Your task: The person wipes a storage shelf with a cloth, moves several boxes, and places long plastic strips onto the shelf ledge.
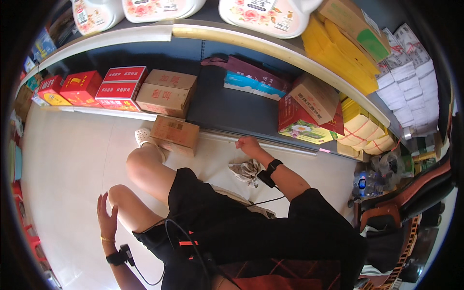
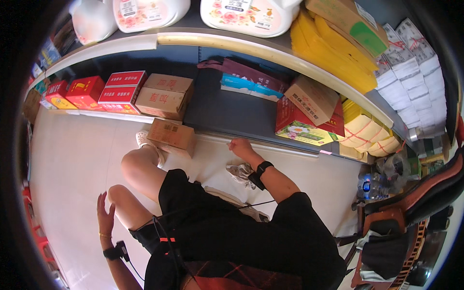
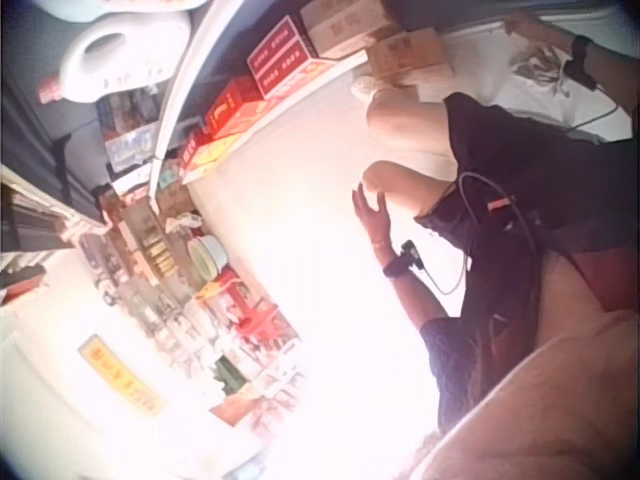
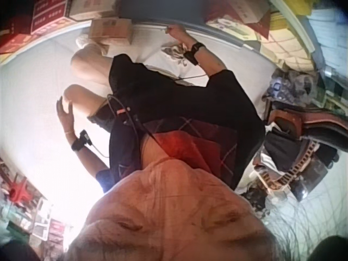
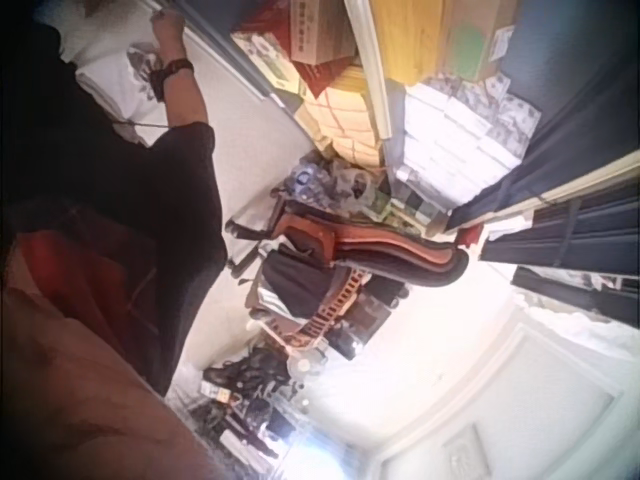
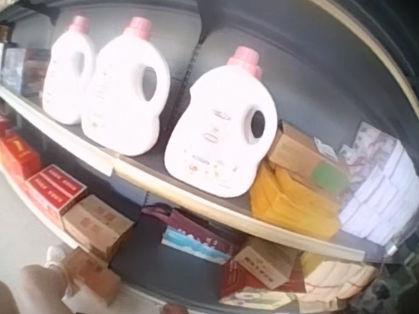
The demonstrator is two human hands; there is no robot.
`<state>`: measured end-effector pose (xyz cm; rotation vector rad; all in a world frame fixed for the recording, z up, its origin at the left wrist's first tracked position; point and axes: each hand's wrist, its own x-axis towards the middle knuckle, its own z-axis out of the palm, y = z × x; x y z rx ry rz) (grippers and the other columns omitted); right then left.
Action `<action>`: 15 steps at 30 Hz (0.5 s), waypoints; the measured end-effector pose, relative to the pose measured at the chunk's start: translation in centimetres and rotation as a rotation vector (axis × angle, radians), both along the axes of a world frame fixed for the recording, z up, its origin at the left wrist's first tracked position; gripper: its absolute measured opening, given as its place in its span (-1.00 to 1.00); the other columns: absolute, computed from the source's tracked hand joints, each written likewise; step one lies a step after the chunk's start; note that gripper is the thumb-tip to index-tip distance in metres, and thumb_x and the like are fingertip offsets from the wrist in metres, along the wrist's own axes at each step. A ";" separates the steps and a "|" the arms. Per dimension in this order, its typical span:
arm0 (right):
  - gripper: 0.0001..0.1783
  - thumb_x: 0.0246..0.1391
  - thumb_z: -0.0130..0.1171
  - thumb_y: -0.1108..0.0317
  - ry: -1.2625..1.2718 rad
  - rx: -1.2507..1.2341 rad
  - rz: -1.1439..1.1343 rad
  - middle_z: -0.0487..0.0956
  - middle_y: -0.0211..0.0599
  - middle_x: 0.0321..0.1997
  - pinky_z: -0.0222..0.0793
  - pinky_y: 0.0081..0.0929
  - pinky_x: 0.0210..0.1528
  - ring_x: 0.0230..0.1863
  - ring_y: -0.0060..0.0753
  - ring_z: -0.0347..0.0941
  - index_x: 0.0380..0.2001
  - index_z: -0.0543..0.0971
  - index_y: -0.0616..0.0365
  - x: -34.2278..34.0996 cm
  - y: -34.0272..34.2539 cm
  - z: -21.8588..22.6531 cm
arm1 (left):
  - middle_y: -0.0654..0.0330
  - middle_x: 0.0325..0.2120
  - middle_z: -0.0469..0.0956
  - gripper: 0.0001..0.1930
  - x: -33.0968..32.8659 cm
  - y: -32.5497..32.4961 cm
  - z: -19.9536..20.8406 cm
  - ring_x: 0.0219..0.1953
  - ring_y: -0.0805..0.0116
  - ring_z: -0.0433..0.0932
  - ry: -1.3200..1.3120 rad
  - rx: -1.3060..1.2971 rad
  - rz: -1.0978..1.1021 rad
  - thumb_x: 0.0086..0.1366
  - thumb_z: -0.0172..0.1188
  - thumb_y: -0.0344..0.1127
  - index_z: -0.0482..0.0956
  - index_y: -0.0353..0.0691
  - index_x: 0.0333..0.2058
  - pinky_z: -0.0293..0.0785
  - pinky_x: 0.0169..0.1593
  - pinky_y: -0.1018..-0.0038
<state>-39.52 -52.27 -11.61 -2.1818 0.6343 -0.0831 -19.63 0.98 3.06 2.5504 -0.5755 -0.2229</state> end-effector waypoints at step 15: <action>0.12 -0.40 0.29 -0.11 0.357 -0.491 0.430 -0.09 0.19 0.22 -0.08 0.10 0.09 0.23 0.17 -0.16 0.20 -0.07 -0.04 16.6 12.7 7.5 | -0.14 0.10 -0.01 -0.40 -0.7 -5.6 -1.7 0.15 -0.14 -0.03 -0.010 0.279 0.007 -0.03 0.18 -0.10 0.25 0.02 0.04 0.00 0.16 0.15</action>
